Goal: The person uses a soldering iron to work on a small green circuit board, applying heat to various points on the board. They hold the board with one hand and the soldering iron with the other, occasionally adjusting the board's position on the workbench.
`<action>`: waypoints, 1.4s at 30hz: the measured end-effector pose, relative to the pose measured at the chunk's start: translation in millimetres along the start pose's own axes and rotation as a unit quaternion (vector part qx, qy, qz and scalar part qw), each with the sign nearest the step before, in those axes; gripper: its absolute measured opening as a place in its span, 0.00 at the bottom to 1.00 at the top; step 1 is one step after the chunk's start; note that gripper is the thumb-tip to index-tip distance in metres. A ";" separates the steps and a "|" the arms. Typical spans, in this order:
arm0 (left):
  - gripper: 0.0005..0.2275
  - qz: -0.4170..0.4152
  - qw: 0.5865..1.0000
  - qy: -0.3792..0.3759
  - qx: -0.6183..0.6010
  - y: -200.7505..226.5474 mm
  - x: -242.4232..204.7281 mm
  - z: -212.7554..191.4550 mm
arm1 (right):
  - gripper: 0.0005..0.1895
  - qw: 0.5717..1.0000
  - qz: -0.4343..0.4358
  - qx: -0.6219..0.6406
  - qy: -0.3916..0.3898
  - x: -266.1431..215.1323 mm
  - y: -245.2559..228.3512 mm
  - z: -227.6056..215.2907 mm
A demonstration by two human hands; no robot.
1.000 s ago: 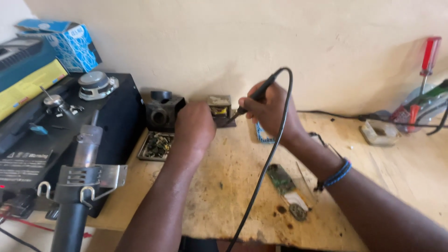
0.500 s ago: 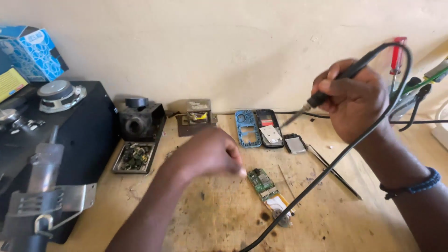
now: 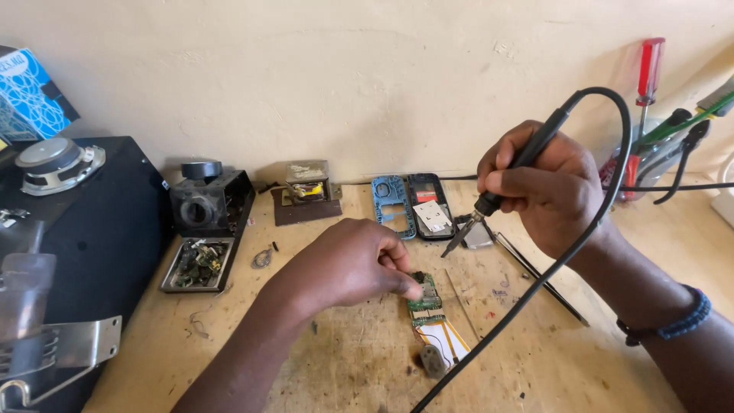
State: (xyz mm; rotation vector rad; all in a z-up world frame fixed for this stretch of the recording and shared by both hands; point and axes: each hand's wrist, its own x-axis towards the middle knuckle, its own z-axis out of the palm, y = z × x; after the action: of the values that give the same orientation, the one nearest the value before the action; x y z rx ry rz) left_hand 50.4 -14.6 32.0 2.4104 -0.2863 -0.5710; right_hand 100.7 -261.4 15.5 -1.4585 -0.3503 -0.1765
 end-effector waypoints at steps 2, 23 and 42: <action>0.17 -0.045 0.998 -0.012 0.032 21.5 -14.6 0.7 | 0.09 1.000 -0.010 -0.003 -0.009 -0.5 1.2 2.3; 0.23 -0.086 0.991 0.007 0.099 23.5 -10.2 3.4 | 0.09 0.999 -0.015 -0.035 -0.015 -1.5 -2.4 0.0; 0.26 0.003 0.998 -0.029 0.060 -2.1 -2.0 4.7 | 0.09 0.999 -0.016 -0.038 0.004 -0.4 -3.6 -1.1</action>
State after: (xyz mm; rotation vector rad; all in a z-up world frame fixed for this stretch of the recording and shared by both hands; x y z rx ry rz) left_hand 46.6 -14.8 28.0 2.5109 -0.3627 -0.6378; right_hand 99.3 -262.9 18.7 -1.5265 -0.3639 -0.2246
